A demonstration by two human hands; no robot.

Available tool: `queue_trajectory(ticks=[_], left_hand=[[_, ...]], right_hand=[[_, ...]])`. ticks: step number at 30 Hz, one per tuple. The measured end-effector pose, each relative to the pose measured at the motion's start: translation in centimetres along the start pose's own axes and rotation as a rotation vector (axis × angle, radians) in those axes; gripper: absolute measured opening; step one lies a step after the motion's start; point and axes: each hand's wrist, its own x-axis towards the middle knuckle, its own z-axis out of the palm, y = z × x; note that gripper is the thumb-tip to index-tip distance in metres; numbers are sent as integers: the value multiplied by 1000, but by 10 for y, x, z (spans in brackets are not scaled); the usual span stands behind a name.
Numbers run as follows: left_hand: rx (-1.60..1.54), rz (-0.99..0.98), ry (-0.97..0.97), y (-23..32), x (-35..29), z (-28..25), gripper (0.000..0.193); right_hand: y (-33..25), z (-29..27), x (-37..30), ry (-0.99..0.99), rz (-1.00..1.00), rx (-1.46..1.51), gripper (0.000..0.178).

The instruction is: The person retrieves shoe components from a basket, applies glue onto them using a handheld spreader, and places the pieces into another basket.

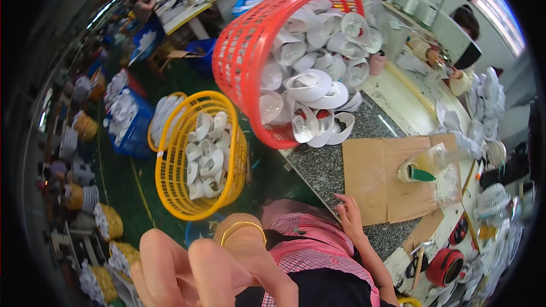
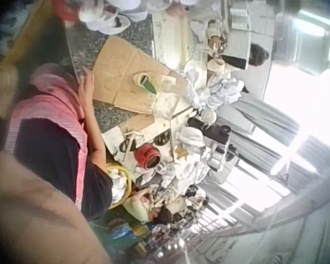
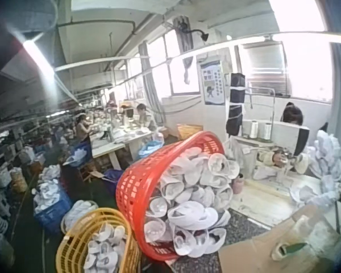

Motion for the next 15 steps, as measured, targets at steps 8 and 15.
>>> queue_trajectory(ticks=[8,15], left_hand=[[7,-182,-54,13,7,24,16],[130,-454,83,97,11,22,13]], right_hand=[[-2,10,6,-155,-33,-54,26],[-8,45,36,-193,-94,-30,27]])
